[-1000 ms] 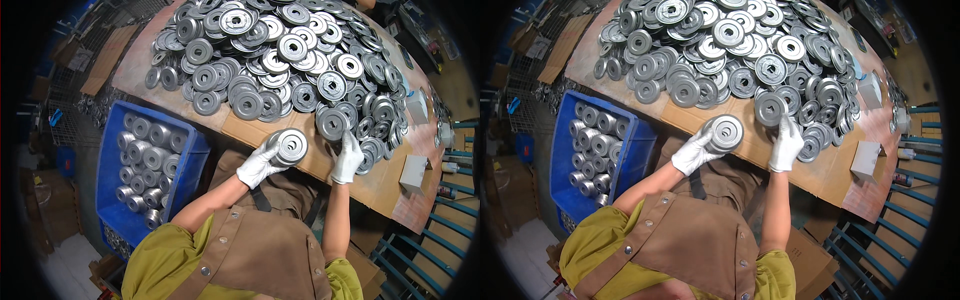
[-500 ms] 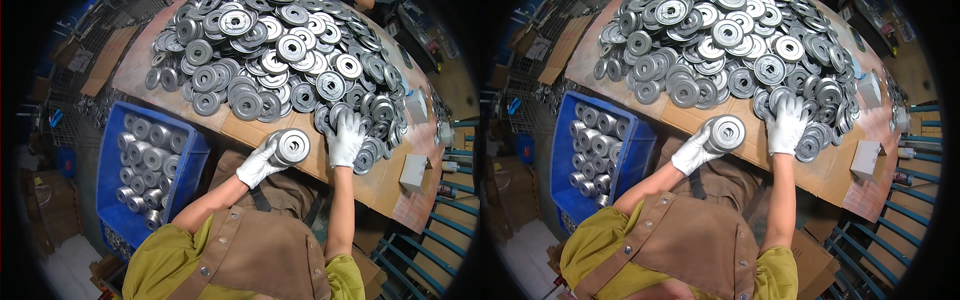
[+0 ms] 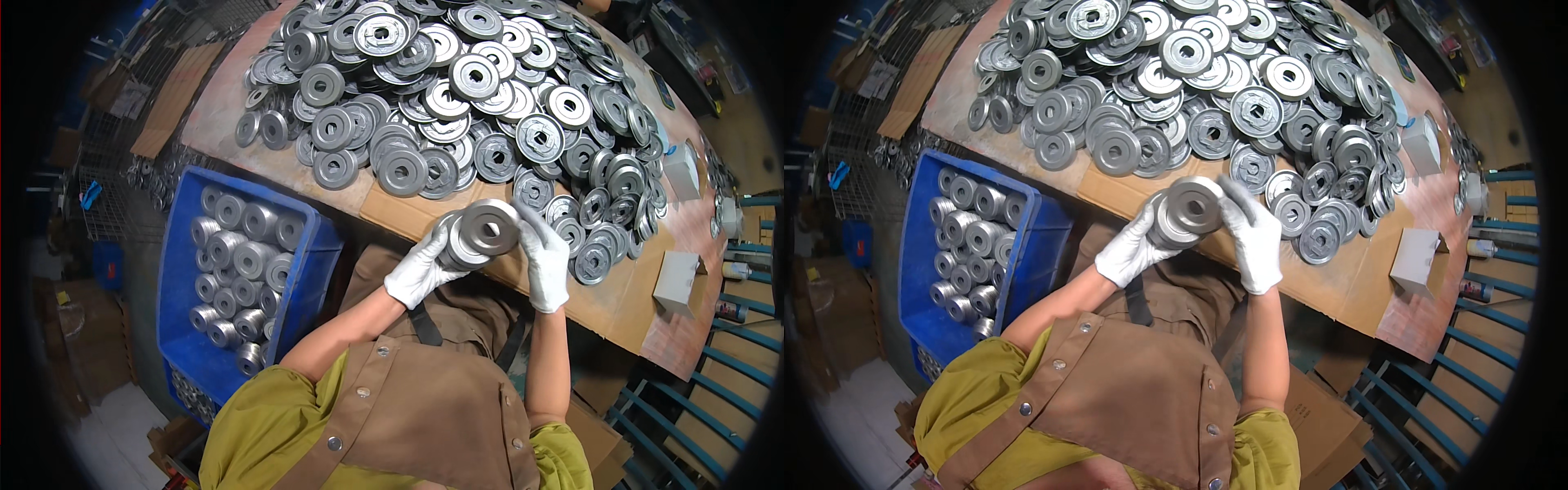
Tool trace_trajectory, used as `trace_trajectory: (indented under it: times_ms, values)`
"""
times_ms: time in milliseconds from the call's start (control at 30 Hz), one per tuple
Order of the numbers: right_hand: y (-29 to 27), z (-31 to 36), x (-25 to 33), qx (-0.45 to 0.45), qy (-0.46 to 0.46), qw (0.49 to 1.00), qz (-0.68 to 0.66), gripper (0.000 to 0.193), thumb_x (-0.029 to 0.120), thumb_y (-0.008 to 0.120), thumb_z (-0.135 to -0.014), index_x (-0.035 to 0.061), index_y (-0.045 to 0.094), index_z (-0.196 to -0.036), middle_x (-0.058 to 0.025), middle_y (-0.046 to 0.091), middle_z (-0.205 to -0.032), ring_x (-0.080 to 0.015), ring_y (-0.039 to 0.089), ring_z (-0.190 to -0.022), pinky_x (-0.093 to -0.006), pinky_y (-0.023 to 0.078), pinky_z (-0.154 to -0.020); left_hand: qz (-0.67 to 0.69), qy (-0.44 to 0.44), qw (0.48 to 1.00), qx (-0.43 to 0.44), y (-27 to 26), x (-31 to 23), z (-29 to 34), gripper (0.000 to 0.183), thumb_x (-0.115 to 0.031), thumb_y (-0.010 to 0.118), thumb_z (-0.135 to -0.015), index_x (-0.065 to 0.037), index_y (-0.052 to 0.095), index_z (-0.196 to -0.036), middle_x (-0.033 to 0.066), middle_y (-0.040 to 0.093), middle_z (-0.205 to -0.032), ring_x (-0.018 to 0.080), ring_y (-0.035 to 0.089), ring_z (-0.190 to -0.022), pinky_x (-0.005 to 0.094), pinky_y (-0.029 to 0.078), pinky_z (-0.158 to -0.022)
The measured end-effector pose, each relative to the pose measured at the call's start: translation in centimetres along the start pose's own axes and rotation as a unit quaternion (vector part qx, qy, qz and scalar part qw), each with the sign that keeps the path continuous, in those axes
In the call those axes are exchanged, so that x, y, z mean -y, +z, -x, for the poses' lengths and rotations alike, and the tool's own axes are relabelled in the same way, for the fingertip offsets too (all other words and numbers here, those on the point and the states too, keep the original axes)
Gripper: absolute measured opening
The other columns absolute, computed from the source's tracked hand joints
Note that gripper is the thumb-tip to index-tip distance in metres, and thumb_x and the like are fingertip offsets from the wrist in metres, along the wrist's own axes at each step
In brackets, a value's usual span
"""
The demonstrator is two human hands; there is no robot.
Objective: The person sorts and stacks circular metal disks by hand, taking them from a large pile in a storage bin and arranging them into neat stacks on a table.
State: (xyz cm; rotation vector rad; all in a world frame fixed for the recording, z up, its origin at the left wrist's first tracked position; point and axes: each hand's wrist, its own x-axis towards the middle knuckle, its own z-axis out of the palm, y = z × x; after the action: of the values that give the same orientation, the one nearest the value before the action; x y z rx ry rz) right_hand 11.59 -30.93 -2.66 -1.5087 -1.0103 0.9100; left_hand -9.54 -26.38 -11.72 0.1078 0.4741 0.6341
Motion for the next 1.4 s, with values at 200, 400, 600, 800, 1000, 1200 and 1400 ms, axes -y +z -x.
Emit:
trace_trajectory:
  times_ms: [200, 400, 600, 800, 1000, 1200, 1400]
  values:
    - [-1.3, -3.9, -3.9, -0.091, -0.182, 0.801, 0.563, 0.063, 0.034, 0.080, -0.084, 0.0027, 0.063, -0.136, -0.0163, 0.062, -0.142, -0.0344, 0.052, -0.137, -0.0533, 0.036, -0.116, -0.039, -0.006, 0.999, -0.007, 0.2, 0.2, 0.2, 0.062, -0.034, 0.061, -0.106, -0.016, 0.036, -0.161, 0.0078, 0.053, -0.153, 0.0263, 0.057, -0.138, 0.0494, 0.057, -0.108]
    - [-2.5, -3.7, -5.0, -0.115, -0.306, 0.813, 0.483, 0.036, 0.016, 0.075, -0.093, 0.0034, 0.070, -0.126, -0.0154, 0.074, -0.112, -0.0289, 0.071, -0.105, -0.0416, 0.052, -0.098, -0.065, -0.005, 0.997, -0.029, -0.4, 0.3, 0.5, 0.061, -0.030, 0.061, -0.107, -0.019, 0.035, -0.162, 0.0054, 0.053, -0.154, 0.0250, 0.058, -0.138, 0.0520, 0.055, -0.108]
    - [-2.4, -1.8, -3.1, -0.293, -0.007, 0.956, 0.012, 0.037, 0.021, 0.071, -0.103, -0.0069, 0.071, -0.127, -0.0152, 0.075, -0.118, -0.0184, 0.071, -0.101, -0.0321, 0.057, -0.090, -0.104, -0.002, 0.994, -0.035, 0.5, 0.1, 0.5, 0.062, -0.034, 0.061, -0.107, -0.012, 0.036, -0.159, 0.0100, 0.055, -0.152, 0.0288, 0.058, -0.137, 0.0514, 0.057, -0.108]
    - [-1.3, 0.0, 1.5, -0.018, 0.089, 0.991, -0.096, 0.041, 0.026, 0.071, -0.102, -0.0033, 0.071, -0.131, -0.0138, 0.075, -0.122, -0.0178, 0.070, -0.102, -0.0325, 0.058, -0.092, -0.070, 0.002, 0.997, -0.017, 0.2, 0.1, 0.4, 0.063, -0.033, 0.062, -0.106, -0.013, 0.035, -0.160, 0.0104, 0.053, -0.153, 0.0288, 0.057, -0.139, 0.0519, 0.055, -0.110]
    - [-0.6, -3.2, -2.7, -0.056, -0.255, 0.748, 0.610, 0.047, 0.026, 0.075, -0.094, 0.0056, 0.065, -0.135, -0.0151, 0.072, -0.127, -0.0303, 0.069, -0.113, -0.0444, 0.053, -0.099, -0.108, 0.001, 0.994, -0.026, 0.4, 0.2, 0.6, 0.066, -0.035, 0.065, -0.104, -0.017, 0.036, -0.161, 0.0053, 0.057, -0.150, 0.0239, 0.060, -0.135, 0.0490, 0.056, -0.106]
    - [-1.7, -3.2, -6.1, -0.153, -0.186, 0.885, 0.399, 0.031, 0.024, 0.071, -0.100, 0.0016, 0.072, -0.121, -0.0194, 0.076, -0.113, -0.0291, 0.073, -0.095, -0.0393, 0.057, -0.084, -0.098, -0.008, 0.995, -0.024, 0.1, -0.1, 0.7, 0.066, -0.032, 0.064, -0.105, -0.015, 0.034, -0.161, 0.0092, 0.052, -0.155, 0.0274, 0.057, -0.139, 0.0506, 0.055, -0.111]
    - [-3.0, -2.6, -2.8, -0.252, 0.041, 0.960, -0.113, 0.037, 0.027, 0.070, -0.103, -0.0085, 0.075, -0.115, -0.0111, 0.076, -0.102, -0.0143, 0.068, -0.090, -0.0304, 0.057, -0.079, -0.096, 0.001, 0.995, -0.013, 0.2, 0.0, 0.6, 0.067, -0.035, 0.064, -0.104, -0.015, 0.034, -0.161, 0.0086, 0.052, -0.154, 0.0266, 0.057, -0.138, 0.0488, 0.056, -0.109]
